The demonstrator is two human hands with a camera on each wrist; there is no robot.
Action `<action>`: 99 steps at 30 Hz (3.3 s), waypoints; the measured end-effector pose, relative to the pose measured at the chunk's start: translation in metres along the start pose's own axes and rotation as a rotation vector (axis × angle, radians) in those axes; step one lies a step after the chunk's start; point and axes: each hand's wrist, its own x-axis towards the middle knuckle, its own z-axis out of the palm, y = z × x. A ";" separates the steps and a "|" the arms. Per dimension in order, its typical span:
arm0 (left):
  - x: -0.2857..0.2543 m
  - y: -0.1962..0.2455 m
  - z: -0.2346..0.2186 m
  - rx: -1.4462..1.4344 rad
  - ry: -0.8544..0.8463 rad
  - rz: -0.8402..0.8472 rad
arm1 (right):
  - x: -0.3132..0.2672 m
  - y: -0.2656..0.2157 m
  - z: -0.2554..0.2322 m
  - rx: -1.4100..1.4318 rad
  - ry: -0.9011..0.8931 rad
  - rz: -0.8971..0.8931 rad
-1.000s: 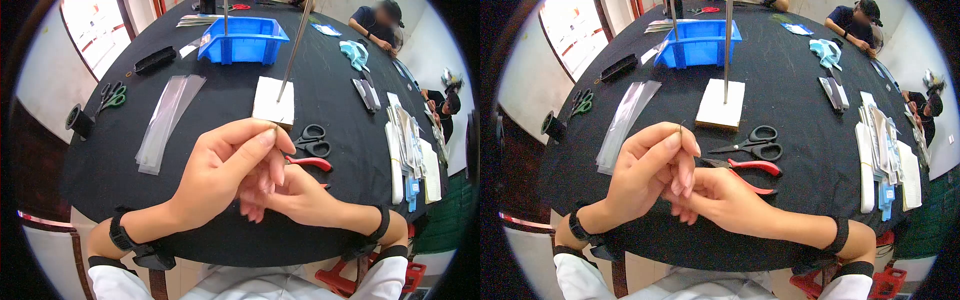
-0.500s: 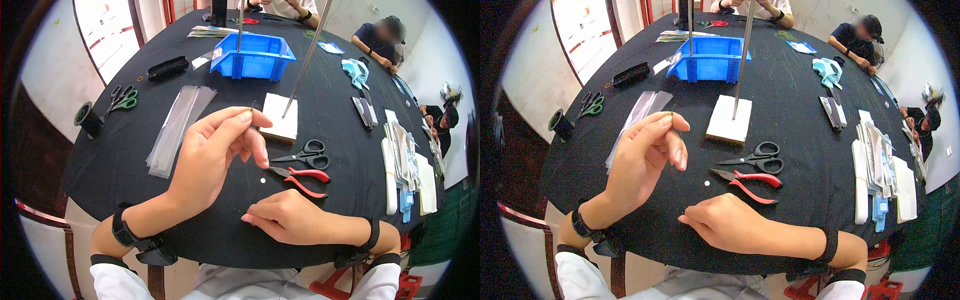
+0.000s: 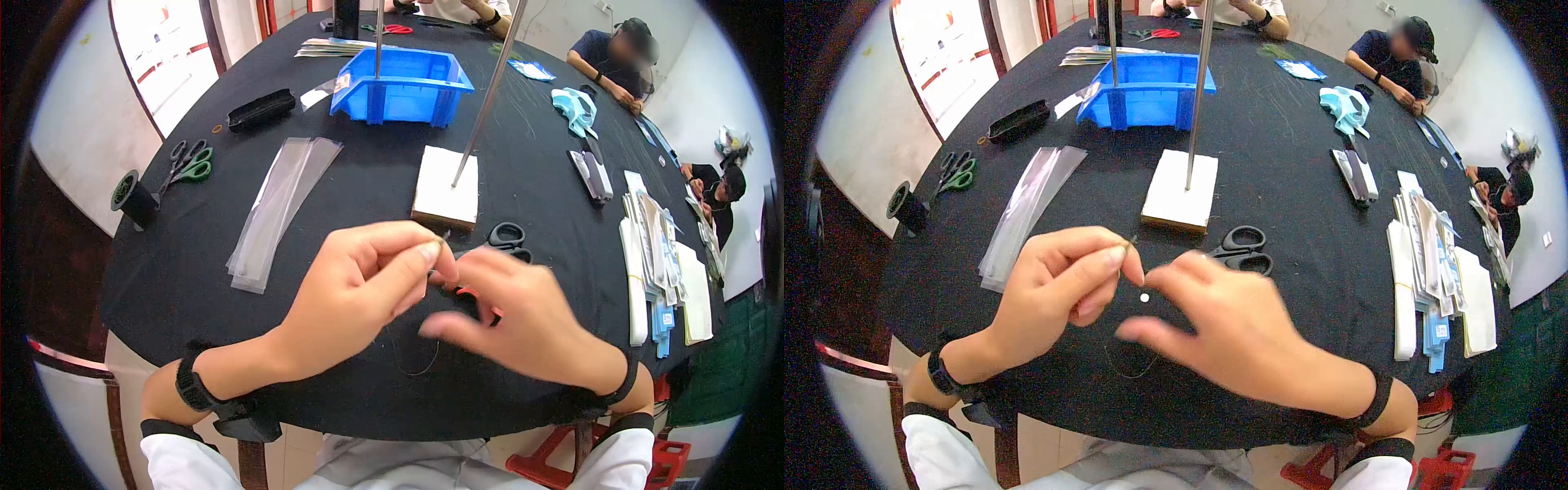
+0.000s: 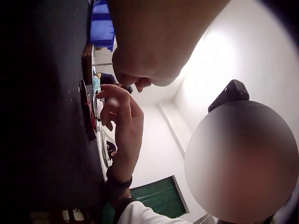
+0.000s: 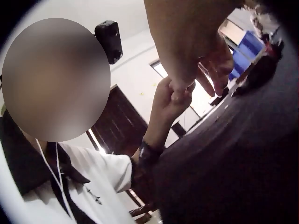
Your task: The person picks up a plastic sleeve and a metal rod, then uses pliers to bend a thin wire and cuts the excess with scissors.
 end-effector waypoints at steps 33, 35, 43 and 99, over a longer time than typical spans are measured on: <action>0.002 -0.026 0.001 0.243 -0.047 0.022 | 0.007 0.022 0.009 0.244 0.291 -0.075; 0.002 -0.027 0.001 0.280 -0.046 0.045 | 0.008 0.022 0.008 0.195 0.292 -0.115; 0.001 -0.027 0.001 0.346 -0.037 0.094 | 0.007 0.023 0.009 0.139 0.282 -0.176; 0.009 -0.025 -0.004 -0.252 0.045 -0.312 | -0.011 0.033 0.002 -0.220 0.192 -0.114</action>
